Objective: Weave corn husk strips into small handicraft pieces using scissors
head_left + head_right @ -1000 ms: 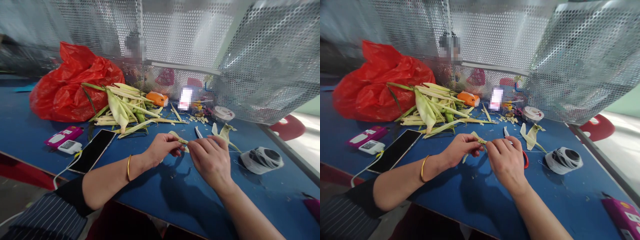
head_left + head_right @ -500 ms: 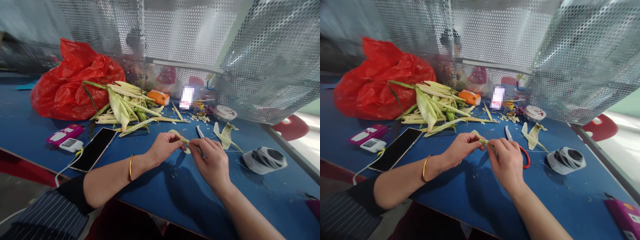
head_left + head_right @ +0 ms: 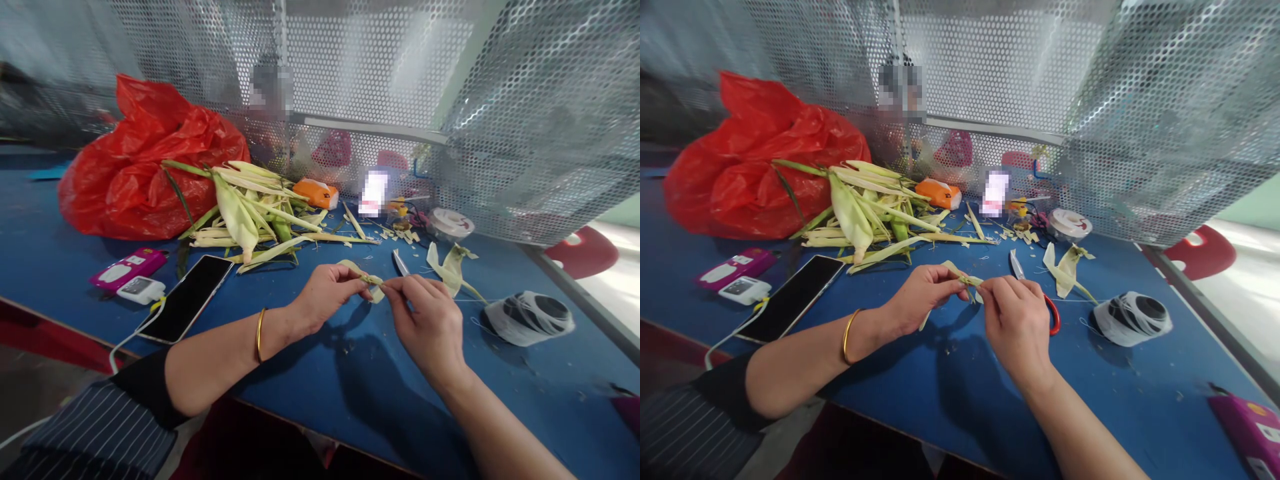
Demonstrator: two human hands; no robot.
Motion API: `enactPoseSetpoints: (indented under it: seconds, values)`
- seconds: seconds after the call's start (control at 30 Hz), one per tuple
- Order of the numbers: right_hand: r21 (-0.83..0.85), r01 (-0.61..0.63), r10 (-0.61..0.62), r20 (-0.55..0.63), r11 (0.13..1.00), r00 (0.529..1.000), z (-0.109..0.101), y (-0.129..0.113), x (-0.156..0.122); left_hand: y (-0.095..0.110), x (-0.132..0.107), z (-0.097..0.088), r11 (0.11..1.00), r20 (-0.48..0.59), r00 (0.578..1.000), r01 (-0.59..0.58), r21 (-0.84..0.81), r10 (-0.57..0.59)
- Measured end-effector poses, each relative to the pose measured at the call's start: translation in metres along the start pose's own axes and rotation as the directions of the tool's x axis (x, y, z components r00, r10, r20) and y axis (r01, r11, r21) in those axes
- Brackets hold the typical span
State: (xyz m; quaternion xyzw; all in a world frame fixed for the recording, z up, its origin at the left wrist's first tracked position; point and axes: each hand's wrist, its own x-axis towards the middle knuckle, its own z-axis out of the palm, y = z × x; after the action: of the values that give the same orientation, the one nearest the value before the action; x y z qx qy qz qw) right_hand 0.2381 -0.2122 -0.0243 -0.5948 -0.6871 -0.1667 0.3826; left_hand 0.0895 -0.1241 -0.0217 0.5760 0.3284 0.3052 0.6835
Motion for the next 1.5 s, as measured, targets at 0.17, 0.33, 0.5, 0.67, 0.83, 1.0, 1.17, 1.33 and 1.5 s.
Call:
enactPoseSetpoints:
  seconds: [0.17, 0.33, 0.5, 0.67, 0.83, 1.0, 1.17, 1.33, 1.5]
  values:
    - [-0.044, -0.028, 0.027, -0.025, 0.999, 0.999, -0.001, 0.002, 0.001, 0.002, 0.0, -0.001, 0.995, 0.013, 0.998, 0.054, -0.086, -0.053]
    - [-0.045, -0.025, 0.024, -0.023, 0.999, 0.999, 0.0, 0.002, 0.001, 0.006, 0.0, -0.001, 0.989, 0.013, 0.997, 0.082, -0.123, -0.081]
    - [-0.045, 0.002, -0.002, -0.012, 0.999, 1.0, 0.003, 0.002, -0.001, 0.007, -0.001, -0.001, 0.983, 0.067, 0.992, 0.118, -0.143, -0.109]
    - [-0.064, 0.032, -0.031, 0.006, 0.997, 0.999, 0.005, 0.0, -0.001, 0.003, 0.0, -0.001, 0.993, 0.032, 0.997, 0.071, -0.096, -0.068]
    - [-0.07, 0.065, -0.067, -0.016, 0.995, 0.998, 0.003, -0.003, -0.001, -0.002, 0.003, -0.002, 0.997, -0.01, 1.0, 0.022, -0.078, -0.023]
    - [-0.085, 0.071, -0.075, -0.042, 0.994, 0.996, 0.0, -0.004, 0.0, -0.003, 0.003, -0.003, 0.999, -0.041, 0.999, 0.007, -0.043, -0.009]
    - [-0.088, 0.053, -0.058, -0.055, 0.995, 0.997, -0.002, -0.004, 0.0, 0.003, 0.002, -0.005, 0.984, 0.018, 0.999, 0.052, -0.169, -0.05]
    - [-0.078, 0.058, -0.061, -0.045, 0.995, 0.997, 0.0, -0.004, 0.0, 0.007, 0.001, -0.006, 0.969, 0.07, 0.995, 0.092, -0.229, -0.078]
    - [-0.082, 0.066, -0.068, -0.031, 0.994, 0.997, 0.001, -0.004, 0.0, 0.004, 0.002, -0.004, 0.986, 0.021, 0.999, 0.046, -0.158, -0.043]
